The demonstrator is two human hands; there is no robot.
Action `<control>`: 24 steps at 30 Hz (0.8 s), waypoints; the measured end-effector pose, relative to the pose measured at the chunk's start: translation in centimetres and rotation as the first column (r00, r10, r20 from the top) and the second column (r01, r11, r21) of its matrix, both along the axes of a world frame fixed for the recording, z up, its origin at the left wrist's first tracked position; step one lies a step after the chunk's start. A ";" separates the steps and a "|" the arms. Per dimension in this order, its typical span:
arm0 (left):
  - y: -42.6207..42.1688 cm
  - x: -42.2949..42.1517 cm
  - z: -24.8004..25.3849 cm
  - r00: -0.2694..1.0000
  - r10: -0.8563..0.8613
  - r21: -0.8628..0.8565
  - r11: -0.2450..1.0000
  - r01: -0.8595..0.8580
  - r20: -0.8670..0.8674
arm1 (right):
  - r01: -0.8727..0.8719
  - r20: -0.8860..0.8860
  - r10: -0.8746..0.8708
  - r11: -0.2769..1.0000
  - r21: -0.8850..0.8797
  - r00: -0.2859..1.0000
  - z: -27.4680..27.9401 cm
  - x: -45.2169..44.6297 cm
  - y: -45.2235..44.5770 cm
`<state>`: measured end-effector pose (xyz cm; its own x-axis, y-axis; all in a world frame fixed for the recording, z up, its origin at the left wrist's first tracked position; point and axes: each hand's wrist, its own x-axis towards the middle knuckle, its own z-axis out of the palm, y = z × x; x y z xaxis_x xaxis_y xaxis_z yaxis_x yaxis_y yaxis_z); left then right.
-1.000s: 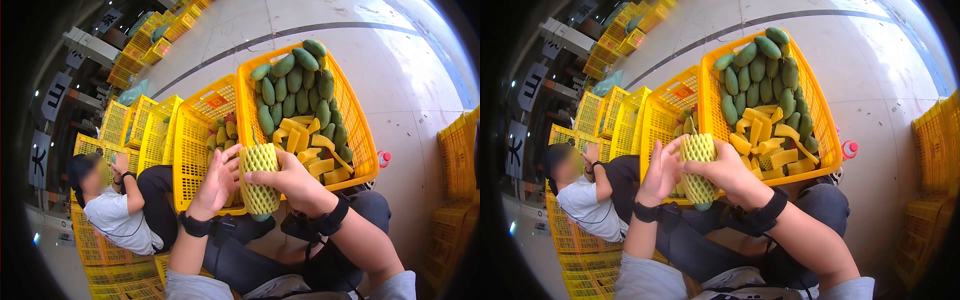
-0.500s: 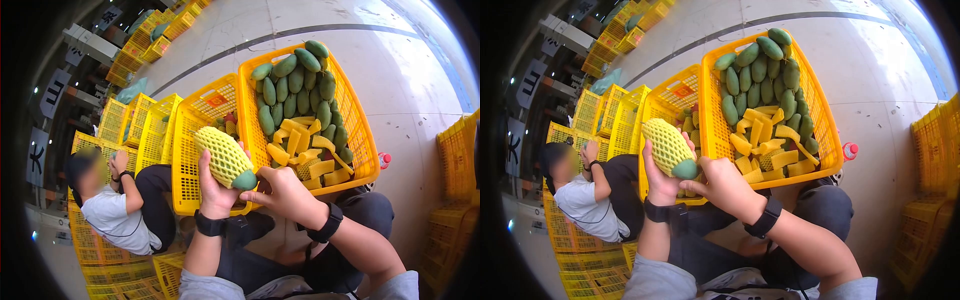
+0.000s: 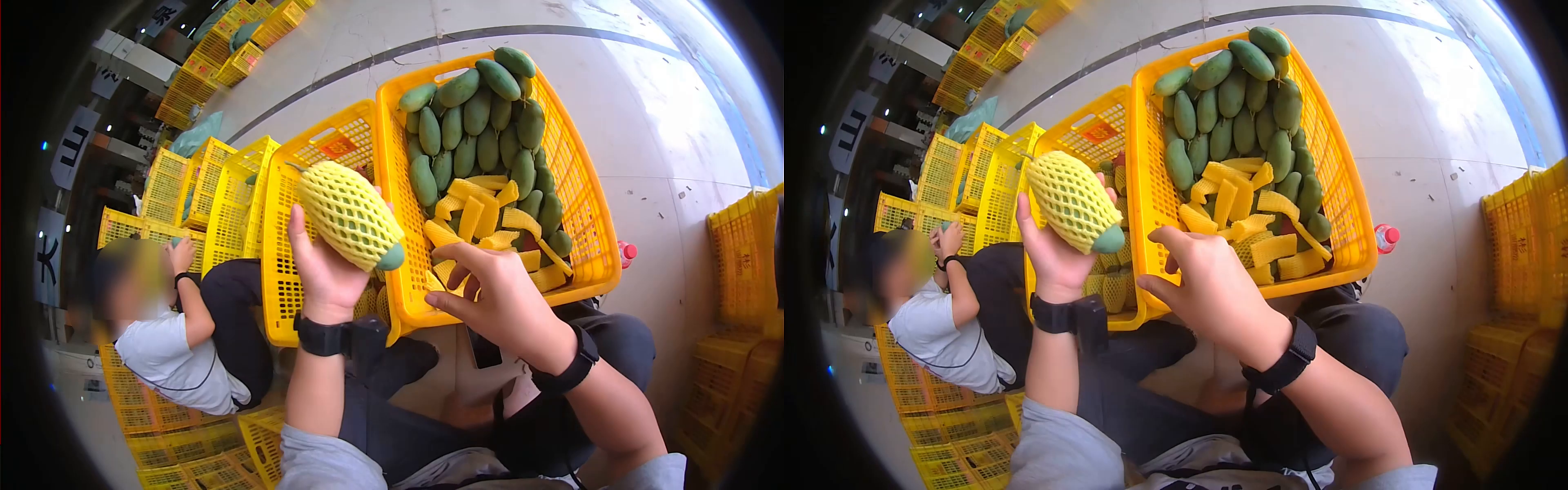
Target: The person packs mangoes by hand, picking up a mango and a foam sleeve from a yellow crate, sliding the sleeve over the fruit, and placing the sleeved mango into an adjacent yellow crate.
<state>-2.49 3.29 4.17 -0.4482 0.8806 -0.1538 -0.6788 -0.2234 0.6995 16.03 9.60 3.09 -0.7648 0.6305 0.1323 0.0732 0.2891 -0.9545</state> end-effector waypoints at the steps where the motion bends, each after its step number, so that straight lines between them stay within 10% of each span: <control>1: 0.2 -1.5 -0.2 0.998 0.056 -0.021 0.998 -0.057 -0.035 | 0.033 0.023 -0.035 0.998 0.060 0.999 0.1 0.2 0.2; 5: -1.2 -10.8 -5.6 0.854 0.145 -0.260 0.915 -0.308 -0.500 | 0.001 0.067 -0.005 0.998 0.062 0.998 -0.4 1.0 0.0; 10: -4.2 -17.1 -15.4 0.567 -0.424 -0.688 0.598 -0.411 -0.706 | -0.007 0.143 0.006 1.000 0.003 0.990 0.5 2.3 1.0; 16: -5.8 -16.6 -25.1 0.362 -0.912 -0.887 0.005 -0.461 -0.193 | 0.090 0.339 -0.056 0.992 -0.085 0.939 -0.1 2.1 2.4; 24: -7.2 -15.3 -30.0 0.313 -0.935 -0.924 -0.259 -0.282 0.167 | 0.045 0.398 0.010 0.991 -0.129 0.917 -1.2 1.3 2.0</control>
